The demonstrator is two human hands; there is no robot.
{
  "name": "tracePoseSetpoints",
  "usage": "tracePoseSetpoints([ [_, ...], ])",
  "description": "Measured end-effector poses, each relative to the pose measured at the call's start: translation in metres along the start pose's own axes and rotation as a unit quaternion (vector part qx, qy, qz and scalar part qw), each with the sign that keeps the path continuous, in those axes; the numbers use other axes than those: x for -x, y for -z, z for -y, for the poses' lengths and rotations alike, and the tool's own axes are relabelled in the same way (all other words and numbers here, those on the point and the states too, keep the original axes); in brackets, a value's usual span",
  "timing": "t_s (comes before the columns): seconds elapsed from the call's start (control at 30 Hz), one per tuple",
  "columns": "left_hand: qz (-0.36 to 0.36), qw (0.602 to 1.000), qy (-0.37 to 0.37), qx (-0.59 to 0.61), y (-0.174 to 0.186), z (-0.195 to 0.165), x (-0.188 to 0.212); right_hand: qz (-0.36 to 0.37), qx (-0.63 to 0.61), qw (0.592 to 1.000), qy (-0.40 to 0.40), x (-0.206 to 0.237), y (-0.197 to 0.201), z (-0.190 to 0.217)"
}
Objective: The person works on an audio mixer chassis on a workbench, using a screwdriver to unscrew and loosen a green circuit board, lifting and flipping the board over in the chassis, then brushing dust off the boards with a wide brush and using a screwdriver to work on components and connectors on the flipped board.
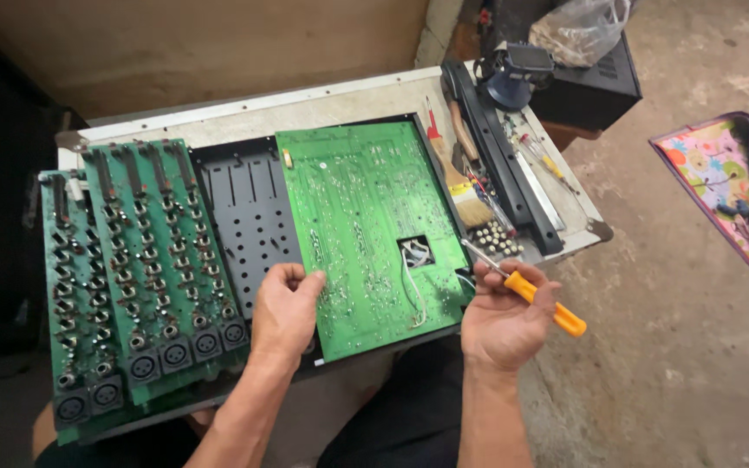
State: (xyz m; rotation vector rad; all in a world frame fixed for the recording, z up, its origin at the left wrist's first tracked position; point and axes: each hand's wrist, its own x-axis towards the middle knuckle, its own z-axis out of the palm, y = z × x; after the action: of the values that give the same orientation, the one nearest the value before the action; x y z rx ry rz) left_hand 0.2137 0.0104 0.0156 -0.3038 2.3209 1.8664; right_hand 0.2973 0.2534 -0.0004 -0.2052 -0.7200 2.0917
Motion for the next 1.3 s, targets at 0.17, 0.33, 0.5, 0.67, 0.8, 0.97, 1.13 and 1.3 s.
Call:
tracePoseSetpoints([
  [0.17, 0.013, 0.984, -0.011, -0.178, 0.012, -0.005, -0.001, 0.002, -0.036, 0.999, -0.011, 0.0, 0.001, 0.009],
  [0.33, 0.004, 0.982, -0.009, -0.187, 0.014, -0.011, 0.004, 0.019, 0.01, 1.0, -0.007, 0.007, 0.001, 0.011],
  [0.5, -0.008, 0.967, -0.091, -0.237, 0.011, -0.017, 0.018, 0.036, 0.032, 0.999, -0.005, 0.009, 0.001, 0.013],
  [0.67, -0.165, 0.865, -0.375, -0.289, 0.003, -0.029, 0.039, 0.045, 0.052, 0.997, 0.029, 0.01, -0.002, 0.024],
  [0.8, 0.023, 0.946, -0.24, -0.217, -0.022, -0.044, 0.04, 0.064, 0.103, 0.992, 0.042, 0.019, -0.006, 0.026],
  [0.97, 0.039, 0.901, -0.286, -0.323, -0.063, -0.059, 0.034, 0.059, 0.102, 0.993, 0.024, 0.025, -0.009, 0.019],
  [1.13, 0.014, 0.887, -0.294, -0.355, -0.073, -0.055, 0.027, 0.046, 0.093, 0.994, 0.017, 0.023, -0.005, 0.018],
  [1.3, 0.044, 0.901, -0.245, -0.357, -0.072, -0.046, 0.021, 0.044, 0.092, 0.995, 0.01, 0.023, -0.002, 0.018],
])
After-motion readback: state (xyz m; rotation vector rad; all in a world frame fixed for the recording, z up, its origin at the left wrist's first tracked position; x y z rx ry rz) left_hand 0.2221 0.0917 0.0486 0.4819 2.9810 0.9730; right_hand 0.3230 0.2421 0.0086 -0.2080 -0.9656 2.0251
